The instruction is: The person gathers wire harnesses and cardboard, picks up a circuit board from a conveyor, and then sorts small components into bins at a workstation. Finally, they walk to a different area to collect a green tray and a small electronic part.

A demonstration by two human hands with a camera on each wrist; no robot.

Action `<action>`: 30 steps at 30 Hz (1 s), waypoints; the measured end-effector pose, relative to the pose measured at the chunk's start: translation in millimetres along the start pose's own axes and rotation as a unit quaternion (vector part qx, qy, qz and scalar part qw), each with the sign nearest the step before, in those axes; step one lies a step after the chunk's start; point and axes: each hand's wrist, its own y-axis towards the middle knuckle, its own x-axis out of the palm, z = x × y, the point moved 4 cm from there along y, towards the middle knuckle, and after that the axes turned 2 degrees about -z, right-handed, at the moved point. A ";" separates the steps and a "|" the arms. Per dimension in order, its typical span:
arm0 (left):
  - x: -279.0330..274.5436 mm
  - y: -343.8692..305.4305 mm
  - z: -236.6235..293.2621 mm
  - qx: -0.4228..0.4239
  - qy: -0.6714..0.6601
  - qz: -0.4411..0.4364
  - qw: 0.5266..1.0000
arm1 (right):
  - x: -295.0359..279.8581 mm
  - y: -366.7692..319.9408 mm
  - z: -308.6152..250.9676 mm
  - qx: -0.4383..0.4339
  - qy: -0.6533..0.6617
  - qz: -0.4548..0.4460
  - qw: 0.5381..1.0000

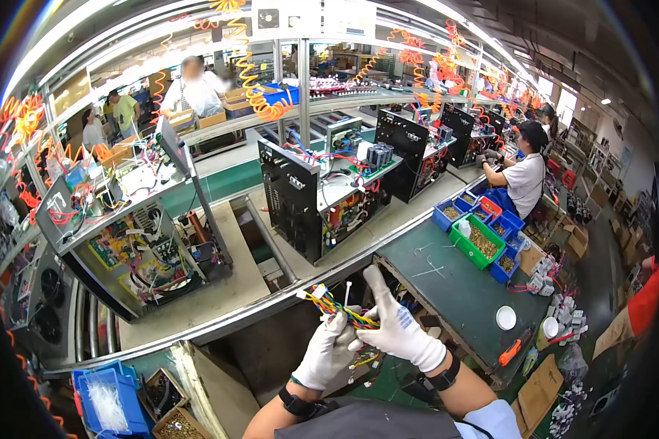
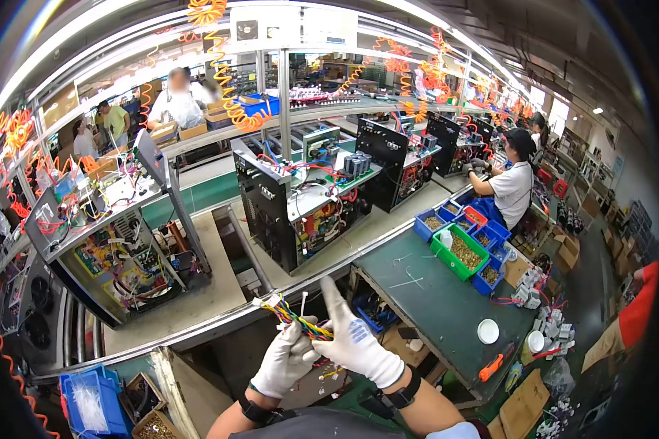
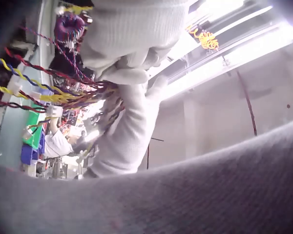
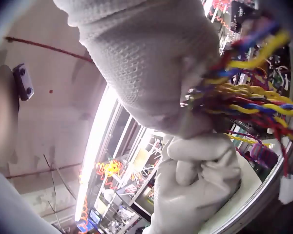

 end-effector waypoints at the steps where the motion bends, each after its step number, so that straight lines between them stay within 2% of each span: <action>1: -3.0 2.4 -0.4 0.001 0.021 -0.006 1.000 | 2.7 -4.0 14.6 0.037 0.033 -0.012 0.999; 2: -8.8 5.6 -1.3 0.002 0.043 -0.012 0.999 | 4.0 -7.9 29.1 0.074 0.068 -0.022 0.995; 3: -16.8 8.1 -3.6 0.002 0.044 -0.011 0.999 | 6.7 -6.8 30.2 0.126 0.196 -0.116 0.966; 4: -24.7 10.0 -6.9 0.000 0.085 -0.013 0.996 | 9.2 -8.3 28.9 0.175 0.318 -0.204 0.909; 6: -26.6 11.6 -9.9 -0.004 0.127 -0.019 0.992 | 9.9 -15.4 38.6 0.192 0.269 -0.225 0.917; 9: -22.6 8.0 -5.3 -0.001 0.220 0.020 0.975 | 10.7 -15.3 35.1 0.107 0.200 -0.153 0.962; 10: -24.5 8.8 -2.5 0.001 0.220 0.021 0.975 | 13.9 -17.1 38.0 0.107 0.200 -0.155 0.962; 12: -29.4 9.8 1.2 -0.056 0.317 0.040 0.946 | 19.0 -21.5 48.5 0.145 0.197 -0.091 0.965; 13: -25.8 7.3 5.5 -0.069 0.388 0.067 0.917 | 24.0 -23.5 52.4 0.175 0.249 -0.046 0.951; 16: -16.8 3.1 4.9 -0.075 0.428 0.092 0.896 | 27.4 -22.2 59.1 0.195 0.261 -0.021 0.945; 17: -19.2 0.5 4.0 -0.059 0.446 0.113 0.886 | 25.4 -23.8 58.5 0.239 0.273 -0.004 0.932; 18: -22.8 -2.8 2.1 -0.059 0.447 0.113 0.885 | 22.5 -22.8 53.2 0.239 0.273 -0.003 0.932; 20: -27.4 -7.7 2.9 -0.026 0.450 0.114 0.885 | 11.6 -21.0 47.0 0.218 0.289 0.085 0.928; 25: -20.3 -8.8 -0.2 0.009 0.386 0.142 0.912 | 13.5 -21.3 57.4 0.241 0.300 0.072 0.920; 28: -21.7 -6.3 4.3 0.036 0.371 0.137 0.918 | 20.3 -21.4 58.6 0.217 0.293 0.062 0.929; 30: -20.6 -5.8 6.2 0.033 0.371 0.125 0.920 | 18.0 -18.6 57.3 0.110 0.226 0.094 0.963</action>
